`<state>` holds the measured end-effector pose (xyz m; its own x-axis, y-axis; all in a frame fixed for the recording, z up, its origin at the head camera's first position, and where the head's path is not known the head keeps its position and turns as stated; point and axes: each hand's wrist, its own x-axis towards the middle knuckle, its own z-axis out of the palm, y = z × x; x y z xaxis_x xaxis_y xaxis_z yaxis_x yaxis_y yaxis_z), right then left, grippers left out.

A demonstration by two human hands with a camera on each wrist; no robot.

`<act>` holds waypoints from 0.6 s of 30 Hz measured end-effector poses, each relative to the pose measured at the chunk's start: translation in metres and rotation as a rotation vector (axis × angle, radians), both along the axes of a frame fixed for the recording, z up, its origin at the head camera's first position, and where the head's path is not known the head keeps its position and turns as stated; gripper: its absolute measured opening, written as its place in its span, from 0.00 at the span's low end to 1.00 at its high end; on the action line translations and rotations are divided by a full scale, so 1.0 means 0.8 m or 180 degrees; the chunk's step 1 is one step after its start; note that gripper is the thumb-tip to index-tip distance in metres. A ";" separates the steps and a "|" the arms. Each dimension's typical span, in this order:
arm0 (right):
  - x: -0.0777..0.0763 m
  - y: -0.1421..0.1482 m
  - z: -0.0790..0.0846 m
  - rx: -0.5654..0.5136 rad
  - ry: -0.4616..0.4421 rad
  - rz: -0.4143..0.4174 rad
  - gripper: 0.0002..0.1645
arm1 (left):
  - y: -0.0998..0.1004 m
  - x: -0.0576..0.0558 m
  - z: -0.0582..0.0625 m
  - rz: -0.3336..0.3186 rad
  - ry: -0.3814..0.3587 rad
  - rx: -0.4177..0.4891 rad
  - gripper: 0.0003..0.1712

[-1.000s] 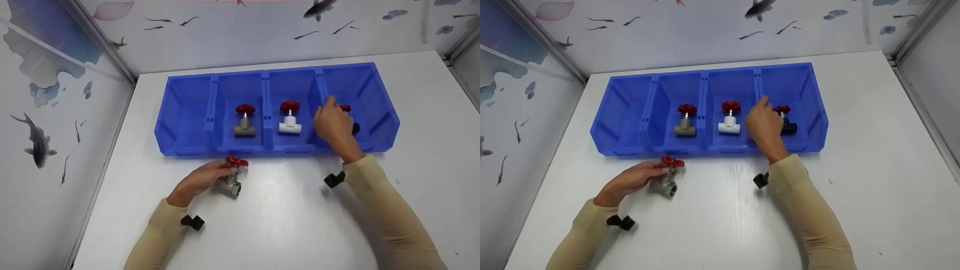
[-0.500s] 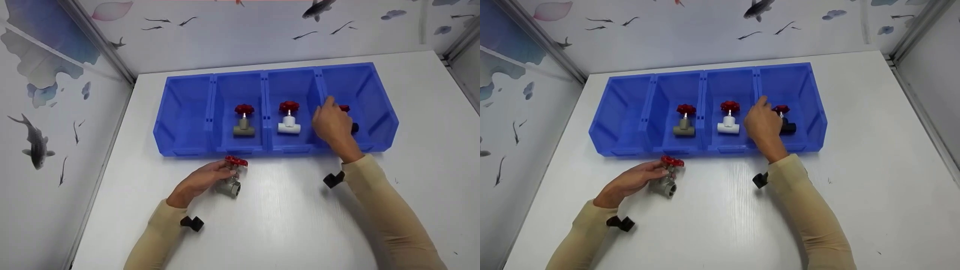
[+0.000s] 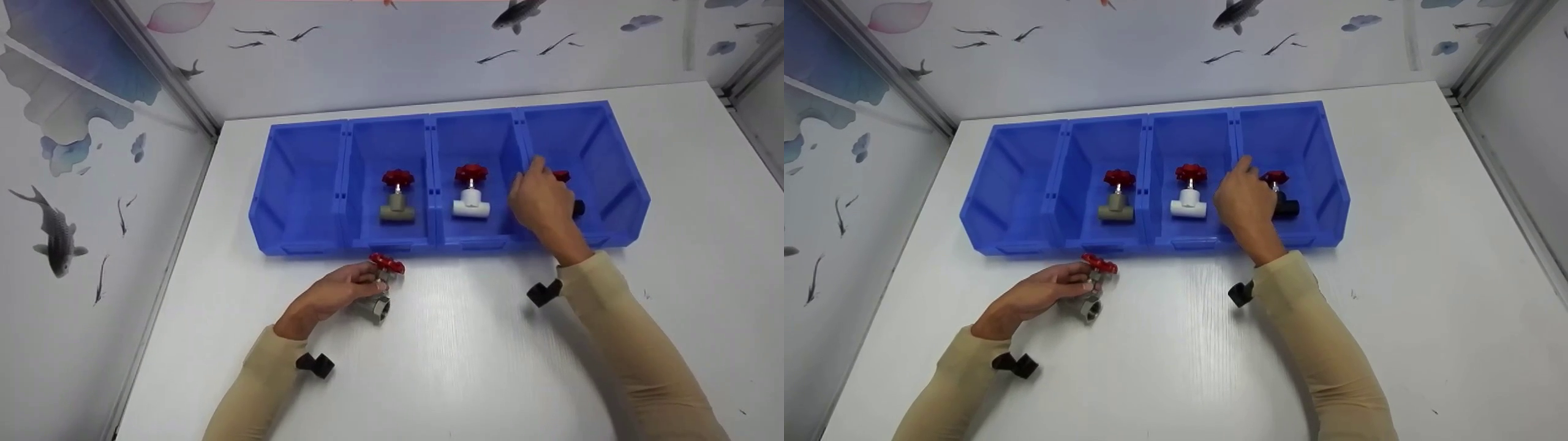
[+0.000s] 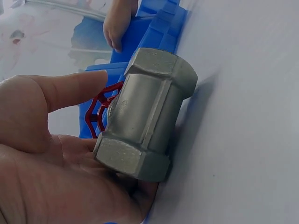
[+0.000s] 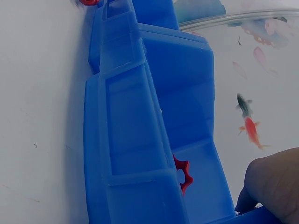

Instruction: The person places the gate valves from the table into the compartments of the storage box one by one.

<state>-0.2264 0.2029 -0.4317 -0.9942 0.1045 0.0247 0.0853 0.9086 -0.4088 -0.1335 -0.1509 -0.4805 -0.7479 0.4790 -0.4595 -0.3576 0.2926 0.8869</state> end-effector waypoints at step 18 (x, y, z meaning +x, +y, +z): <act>0.001 0.000 0.000 0.0000 0.0019 0.0012 0.29 | -0.003 0.001 0.006 0.0057 0.0174 0.0186 0.25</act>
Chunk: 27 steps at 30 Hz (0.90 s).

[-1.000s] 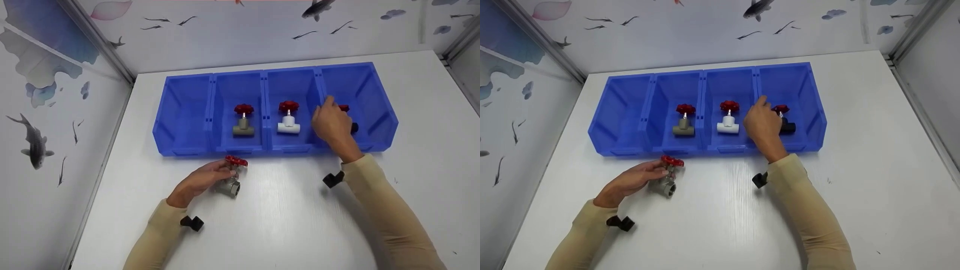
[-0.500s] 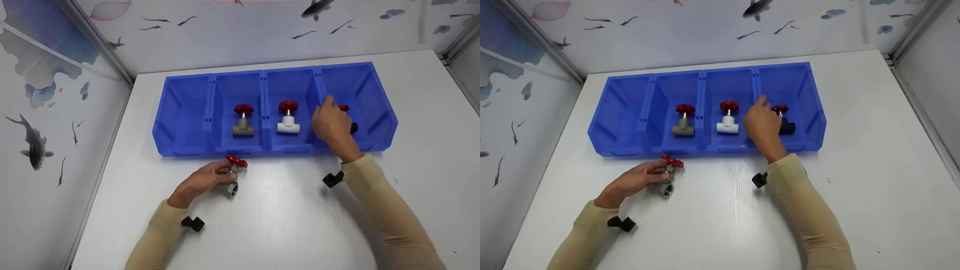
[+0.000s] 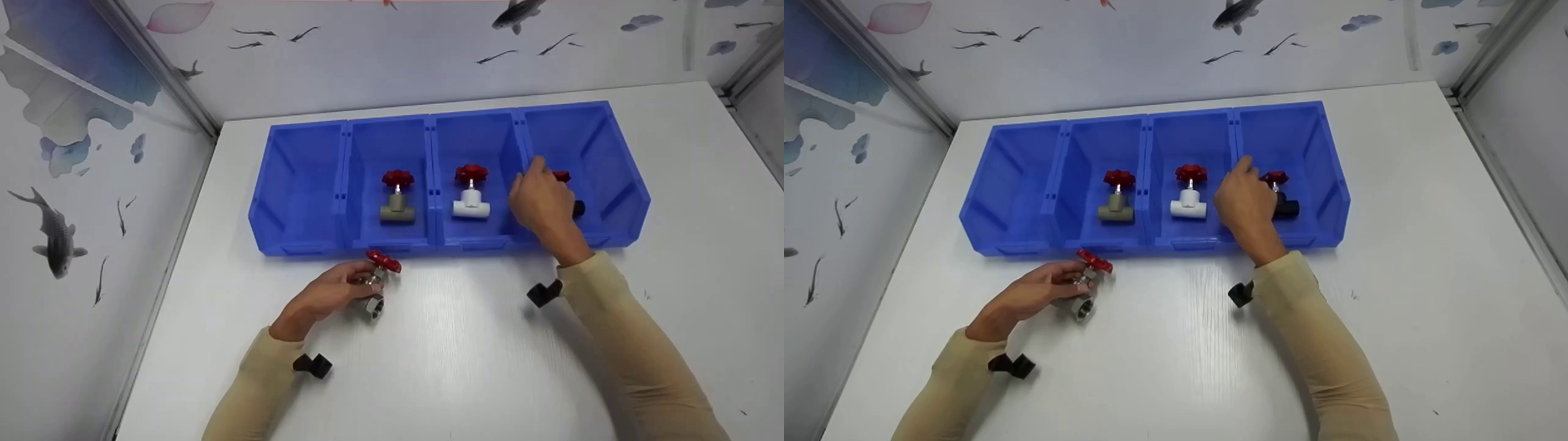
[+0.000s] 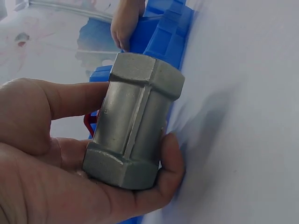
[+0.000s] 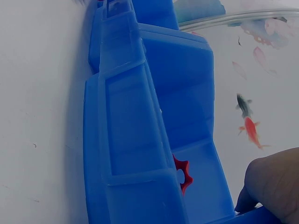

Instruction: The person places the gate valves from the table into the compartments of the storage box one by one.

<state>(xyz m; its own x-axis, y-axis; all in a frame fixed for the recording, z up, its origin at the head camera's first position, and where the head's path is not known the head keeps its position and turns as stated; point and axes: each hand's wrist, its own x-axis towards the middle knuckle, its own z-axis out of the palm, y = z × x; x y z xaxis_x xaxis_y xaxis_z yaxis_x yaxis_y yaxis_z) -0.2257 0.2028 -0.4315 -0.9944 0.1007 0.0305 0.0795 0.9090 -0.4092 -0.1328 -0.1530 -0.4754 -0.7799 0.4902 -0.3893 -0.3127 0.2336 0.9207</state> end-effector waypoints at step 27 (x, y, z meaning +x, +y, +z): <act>0.000 0.000 -0.002 0.0019 0.0109 -0.0021 0.26 | 0.002 0.002 0.004 0.0210 -0.0098 -0.0166 0.31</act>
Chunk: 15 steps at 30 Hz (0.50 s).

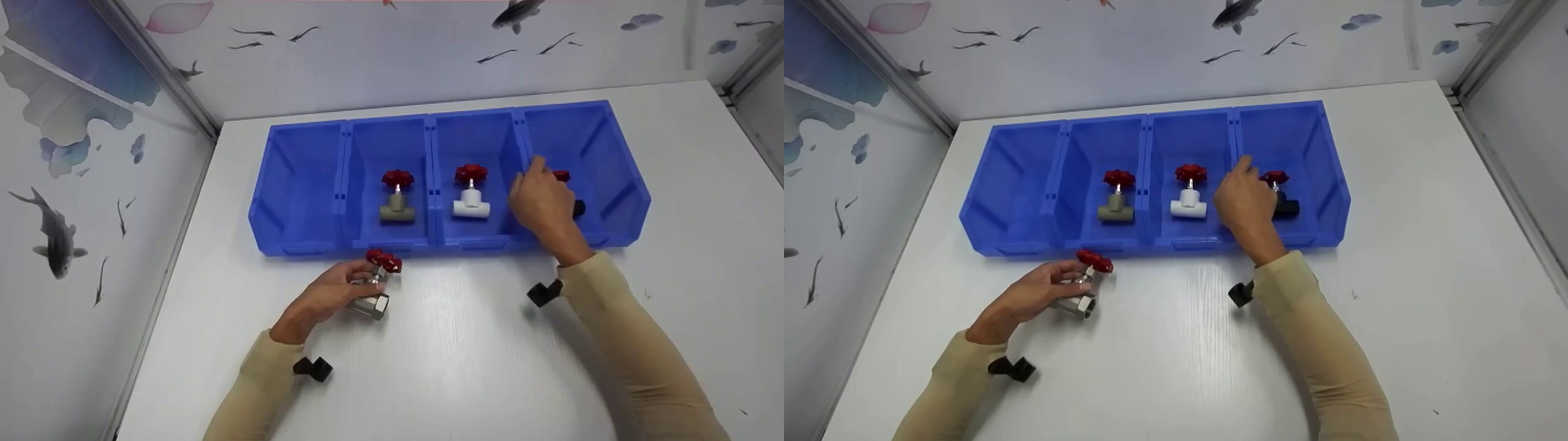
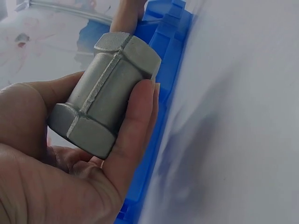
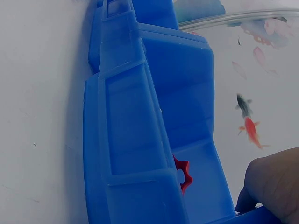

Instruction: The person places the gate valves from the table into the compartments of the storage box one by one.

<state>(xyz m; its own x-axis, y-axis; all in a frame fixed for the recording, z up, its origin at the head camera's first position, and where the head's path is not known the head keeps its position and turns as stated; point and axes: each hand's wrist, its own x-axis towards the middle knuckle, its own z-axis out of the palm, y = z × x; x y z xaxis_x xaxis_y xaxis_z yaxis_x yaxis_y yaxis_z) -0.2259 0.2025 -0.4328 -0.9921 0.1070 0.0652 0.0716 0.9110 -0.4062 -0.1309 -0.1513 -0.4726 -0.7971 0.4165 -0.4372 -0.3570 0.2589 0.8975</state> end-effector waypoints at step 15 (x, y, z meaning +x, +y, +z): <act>-0.001 0.001 0.001 -0.0010 -0.0064 0.0010 0.27 | -0.008 0.004 0.001 -0.0096 0.0066 0.0102 0.30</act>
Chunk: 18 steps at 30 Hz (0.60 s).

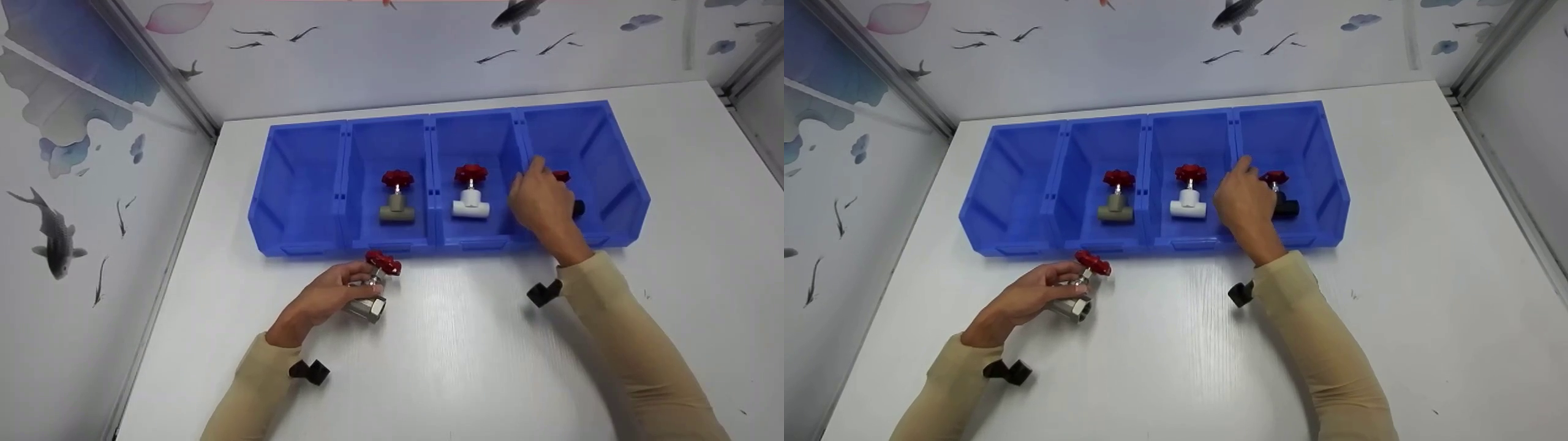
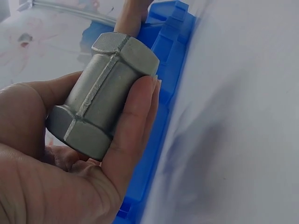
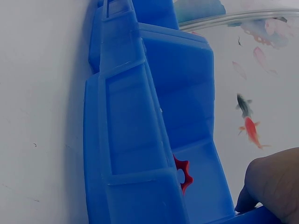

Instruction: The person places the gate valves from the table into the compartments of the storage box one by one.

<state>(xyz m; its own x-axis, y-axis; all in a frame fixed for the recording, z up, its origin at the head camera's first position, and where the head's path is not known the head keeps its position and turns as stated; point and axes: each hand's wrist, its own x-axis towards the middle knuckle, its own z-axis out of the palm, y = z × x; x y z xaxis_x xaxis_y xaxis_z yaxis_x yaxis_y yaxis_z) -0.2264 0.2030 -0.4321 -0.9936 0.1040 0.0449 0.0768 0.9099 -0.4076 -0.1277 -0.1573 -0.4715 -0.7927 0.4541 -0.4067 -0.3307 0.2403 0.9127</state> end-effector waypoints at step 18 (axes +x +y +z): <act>0.000 -0.001 -0.001 -0.0002 0.0082 -0.0039 0.26 | -0.008 0.005 0.016 0.0019 0.0106 -0.0011 0.33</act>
